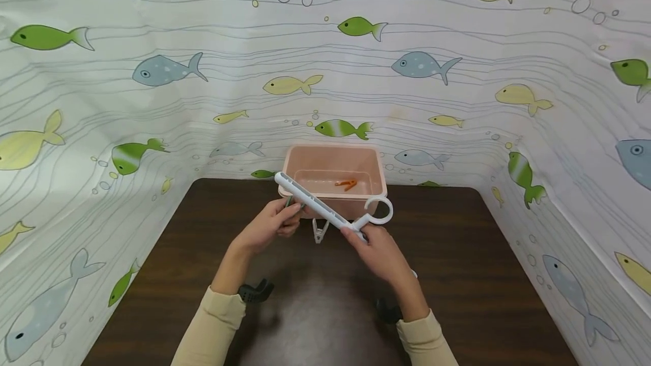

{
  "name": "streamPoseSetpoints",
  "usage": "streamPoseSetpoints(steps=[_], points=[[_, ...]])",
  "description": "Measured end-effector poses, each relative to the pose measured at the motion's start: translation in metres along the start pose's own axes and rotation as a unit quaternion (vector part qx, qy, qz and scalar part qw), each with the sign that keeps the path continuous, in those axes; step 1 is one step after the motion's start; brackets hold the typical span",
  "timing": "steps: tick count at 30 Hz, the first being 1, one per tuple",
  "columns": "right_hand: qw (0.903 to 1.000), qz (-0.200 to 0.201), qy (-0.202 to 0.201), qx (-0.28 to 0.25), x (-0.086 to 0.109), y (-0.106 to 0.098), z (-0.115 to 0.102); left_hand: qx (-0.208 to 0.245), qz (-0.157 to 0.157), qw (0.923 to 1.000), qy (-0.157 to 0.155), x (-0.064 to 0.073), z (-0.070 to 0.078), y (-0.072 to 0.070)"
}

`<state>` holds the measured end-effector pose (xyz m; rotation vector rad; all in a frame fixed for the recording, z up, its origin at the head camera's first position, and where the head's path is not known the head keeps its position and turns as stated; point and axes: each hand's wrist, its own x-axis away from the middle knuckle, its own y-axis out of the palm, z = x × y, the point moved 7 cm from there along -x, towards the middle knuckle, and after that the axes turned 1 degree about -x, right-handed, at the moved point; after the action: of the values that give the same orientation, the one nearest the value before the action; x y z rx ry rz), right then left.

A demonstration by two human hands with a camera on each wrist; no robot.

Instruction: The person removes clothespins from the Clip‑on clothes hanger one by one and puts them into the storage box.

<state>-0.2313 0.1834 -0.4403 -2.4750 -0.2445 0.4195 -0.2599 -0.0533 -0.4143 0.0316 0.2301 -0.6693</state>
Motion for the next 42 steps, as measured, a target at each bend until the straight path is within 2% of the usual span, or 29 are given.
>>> streamPoseSetpoints(steps=[3,7,9,11,12,13,15,16,17,18,19,20,22,24,25,26,27,29,31,33,37,42], points=[[0.9998,-0.008,-0.009,-0.013,0.002,0.003,-0.002,-0.028,0.001,0.9996,0.004,0.0,0.001,0.003],[0.9995,-0.018,-0.001,-0.026,0.003,0.007,0.001,-0.108,0.026,0.9937,0.012,-0.001,0.004,0.004],[0.9993,-0.021,0.006,-0.03,0.004,0.009,0.004,-0.161,0.053,0.9854,0.017,-0.001,0.005,0.003],[0.9989,-0.025,0.011,-0.038,0.004,0.011,0.007,-0.226,0.082,0.9702,0.027,-0.001,0.008,0.005],[0.9986,-0.029,0.011,-0.043,0.005,0.011,0.008,-0.27,0.098,0.9569,0.04,0.0,0.01,0.006],[0.9983,-0.031,0.013,-0.048,0.004,0.012,0.009,-0.321,0.115,0.9385,0.056,0.001,0.013,0.008],[0.9975,-0.037,0.014,-0.059,0.004,0.014,0.01,-0.419,0.148,0.8905,0.096,0.003,0.019,0.013],[0.9971,-0.039,0.013,-0.064,0.004,0.015,0.01,-0.461,0.165,0.8638,0.118,0.004,0.023,0.015],[0.9968,-0.041,0.011,-0.068,0.004,0.015,0.009,-0.491,0.182,0.8408,0.135,0.006,0.026,0.017],[0.9965,-0.041,0.008,-0.072,0.004,0.015,0.008,-0.502,0.195,0.8298,0.145,0.007,0.027,0.018],[0.9964,-0.039,0.003,-0.075,0.004,0.014,0.007,-0.495,0.201,0.8326,0.145,0.007,0.027,0.018],[0.9963,-0.039,-0.001,-0.076,0.004,0.014,0.006,-0.467,0.202,0.8492,0.14,0.007,0.026,0.017],[0.9965,-0.037,-0.009,-0.075,0.003,0.012,0.004,-0.382,0.199,0.8952,0.113,0.005,0.019,0.013],[0.9968,-0.033,-0.018,-0.071,0.002,0.011,0.003,-0.262,0.188,0.9433,0.079,0.003,0.011,0.011],[0.997,-0.032,-0.023,-0.067,0.002,0.011,0.003,-0.199,0.177,0.9615,0.067,0.002,0.008,0.012],[0.9972,-0.032,-0.025,-0.064,0.002,0.011,0.003,-0.144,0.164,0.974,0.062,0.001,0.006,0.014],[0.9972,-0.031,-0.029,-0.061,0.002,0.011,0.003,-0.092,0.149,0.9829,0.057,0.0,0.004,0.016],[0.9972,-0.031,-0.034,-0.059,0.003,0.011,0.003,0.011,0.111,0.9925,0.05,-0.001,0.003,0.022],[0.9973,-0.03,-0.034,-0.058,0.004,0.011,0.002,0.087,0.082,0.9922,0.038,-0.001,0.002,0.027],[0.9974,-0.029,-0.032,-0.057,0.004,0.011,0.002,0.132,0.069,0.9887,0.021,0.0,0.002,0.029],[0.9978,-0.032,-0.02,-0.055,0.005,0.011,0.002,0.149,0.07,0.9863,-0.008,0.003,0.003,0.027],[0.9972,-0.053,-0.009,-0.051,0.002,0.014,0.004,0.12,0.061,0.9907,-0.019,0.005,0.006,0.024]])
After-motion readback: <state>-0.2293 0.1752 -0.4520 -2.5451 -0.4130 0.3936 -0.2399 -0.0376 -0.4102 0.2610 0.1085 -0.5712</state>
